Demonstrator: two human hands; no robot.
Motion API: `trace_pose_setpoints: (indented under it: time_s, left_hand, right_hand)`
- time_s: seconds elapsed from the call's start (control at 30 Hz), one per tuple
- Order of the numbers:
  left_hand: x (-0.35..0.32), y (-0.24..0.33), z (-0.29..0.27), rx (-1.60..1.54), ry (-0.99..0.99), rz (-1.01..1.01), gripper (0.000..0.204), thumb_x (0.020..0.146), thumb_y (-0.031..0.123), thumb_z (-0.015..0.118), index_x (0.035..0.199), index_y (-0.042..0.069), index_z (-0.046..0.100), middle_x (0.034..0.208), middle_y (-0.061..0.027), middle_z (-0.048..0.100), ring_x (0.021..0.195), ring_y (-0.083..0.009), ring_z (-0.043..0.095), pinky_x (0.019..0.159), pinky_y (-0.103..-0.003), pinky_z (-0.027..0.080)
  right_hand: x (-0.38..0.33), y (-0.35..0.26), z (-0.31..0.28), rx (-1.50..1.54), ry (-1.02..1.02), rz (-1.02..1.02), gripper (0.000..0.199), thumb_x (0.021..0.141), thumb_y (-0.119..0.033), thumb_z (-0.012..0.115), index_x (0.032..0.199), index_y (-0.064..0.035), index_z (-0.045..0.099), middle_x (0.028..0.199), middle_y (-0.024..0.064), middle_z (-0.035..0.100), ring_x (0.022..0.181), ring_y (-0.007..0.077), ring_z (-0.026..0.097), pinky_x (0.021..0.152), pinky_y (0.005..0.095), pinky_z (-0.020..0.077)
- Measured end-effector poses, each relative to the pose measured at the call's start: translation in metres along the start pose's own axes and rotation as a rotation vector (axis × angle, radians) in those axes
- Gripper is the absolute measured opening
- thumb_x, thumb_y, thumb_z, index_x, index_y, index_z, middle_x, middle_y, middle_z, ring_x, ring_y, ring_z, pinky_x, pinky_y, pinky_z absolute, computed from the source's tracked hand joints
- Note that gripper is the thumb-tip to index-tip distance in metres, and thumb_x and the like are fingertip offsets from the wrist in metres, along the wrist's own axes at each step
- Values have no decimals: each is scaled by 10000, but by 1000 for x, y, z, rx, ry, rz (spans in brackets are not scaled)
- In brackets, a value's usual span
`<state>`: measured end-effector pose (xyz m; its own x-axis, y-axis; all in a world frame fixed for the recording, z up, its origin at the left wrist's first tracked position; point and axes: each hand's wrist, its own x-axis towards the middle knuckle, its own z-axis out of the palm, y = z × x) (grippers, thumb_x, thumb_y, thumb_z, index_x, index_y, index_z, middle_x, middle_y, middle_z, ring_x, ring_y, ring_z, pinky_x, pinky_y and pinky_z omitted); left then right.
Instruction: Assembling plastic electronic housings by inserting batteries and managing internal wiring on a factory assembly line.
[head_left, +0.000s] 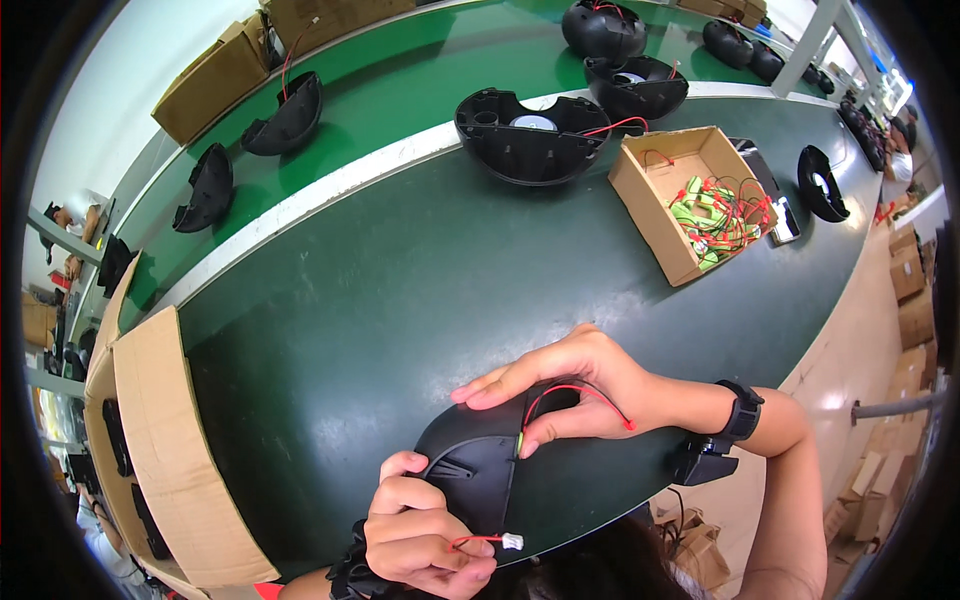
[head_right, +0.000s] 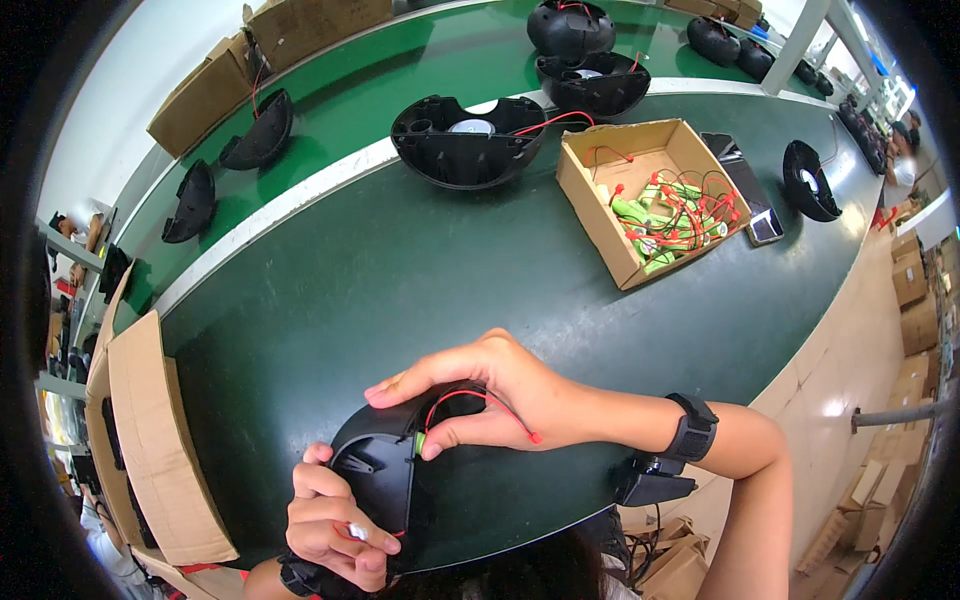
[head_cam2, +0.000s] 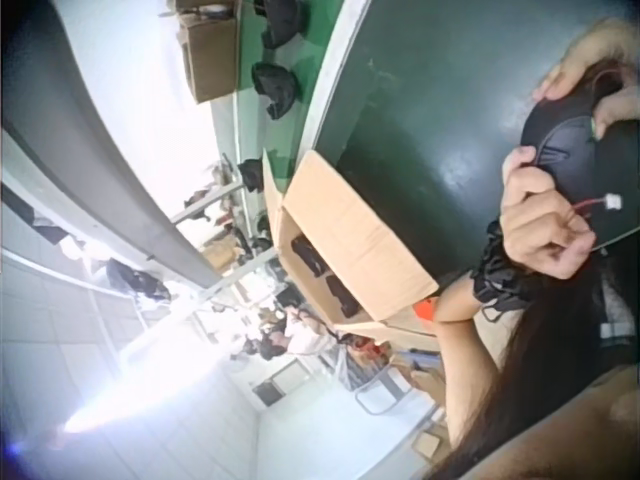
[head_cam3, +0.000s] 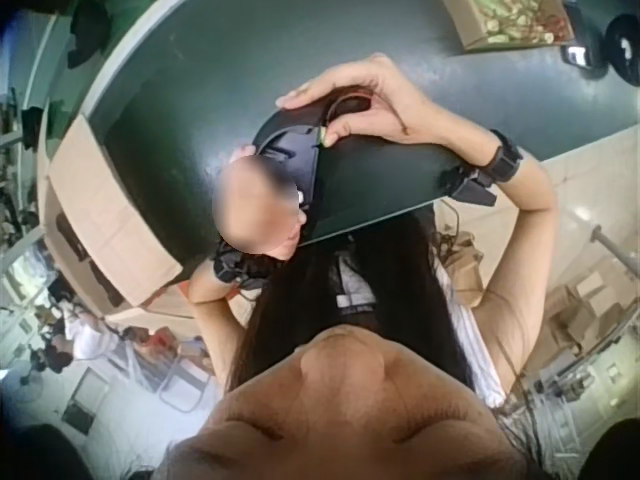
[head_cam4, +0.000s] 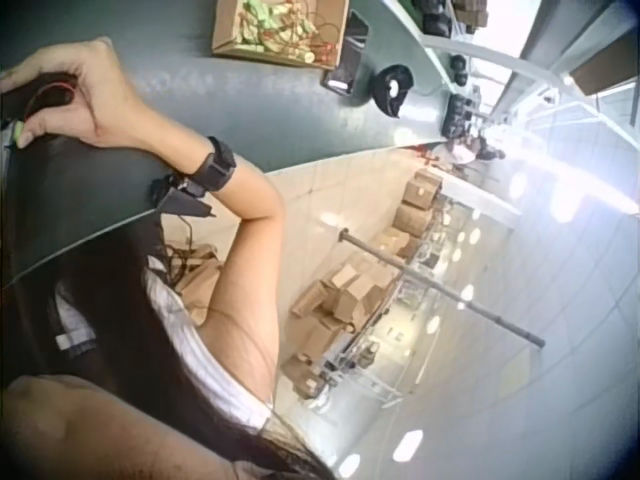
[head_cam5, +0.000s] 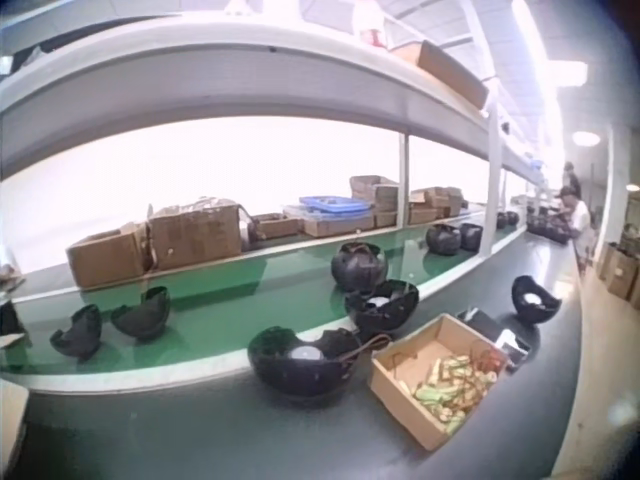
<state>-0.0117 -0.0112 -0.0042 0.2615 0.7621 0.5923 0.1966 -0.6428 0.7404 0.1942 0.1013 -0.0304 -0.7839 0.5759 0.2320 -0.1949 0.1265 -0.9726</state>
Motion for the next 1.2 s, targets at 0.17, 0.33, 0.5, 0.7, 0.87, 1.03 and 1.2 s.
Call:
trace_pose_setpoints:
  time_s: [0.17, 0.33, 0.5, 0.7, 0.87, 1.03, 1.2]
  left_hand:
    - [-13, -10, 0, 60, 39, -74, 305, 763, 225, 671, 520, 187, 491, 551, 136, 605, 675, -132, 434, 975, -444, 279]
    - [-12, -5, -1, 245, -7, -65, 307, 629, 141, 787, 541, 169, 494, 598, 105, 603, 783, -176, 565, 1000, -444, 308]
    - [-4, 3, 0, 352, 10, -85, 329, 668, 131, 777, 539, 149, 475, 582, 58, 584, 950, -271, 658, 1026, -452, 304]
    - [-3, 4, 0, 329, -78, 54, 302, 722, 31, 668, 558, 95, 424, 611, -57, 573, 949, -334, 670, 947, -441, 422]
    - [2, 4, -1, 308, -107, 64, 243, 690, 4, 656, 559, 62, 459, 614, -69, 571, 806, -284, 670, 888, -402, 466]
    - [1, 2, 1, 209, -53, 69, 258, 682, -6, 675, 556, 52, 457, 563, -54, 519, 625, -217, 578, 776, -355, 506]
    - [-8, 6, 3, 275, 5, 2, 252, 790, 87, 640, 581, 114, 503, 571, -1, 559, 593, -168, 543, 753, -366, 441]
  right_hand:
    - [3, -3, 5, -111, 72, -46, 455, 720, -50, 752, 1155, -28, 620, 1177, 136, 624, 1001, 229, 647, 870, 320, 509]
    - [-9, -49, 9, -924, 232, -18, 281, 718, -147, 723, 946, -7, 635, 842, 76, 623, 672, 219, 596, 620, 303, 512]
    - [-23, -63, 22, -1156, 3, -499, 193, 673, -109, 601, 825, 8, 601, 759, 60, 551, 651, 169, 579, 548, 260, 474]
    - [5, -56, 43, -805, -147, -541, 128, 730, -113, 575, 766, -15, 501, 688, 75, 483, 625, 212, 541, 534, 328, 453]
    - [16, -70, 33, -707, -218, -384, 110, 777, -108, 594, 820, -32, 526, 726, 77, 511, 672, 222, 554, 534, 332, 442]
    - [18, -62, 16, -714, -102, -342, 202, 720, -88, 663, 895, -55, 566, 846, 78, 557, 773, 233, 569, 637, 356, 456]
    - [18, -51, -1, -601, -83, -243, 391, 697, -44, 698, 1074, -46, 594, 1149, 132, 553, 1045, 297, 542, 856, 382, 455]
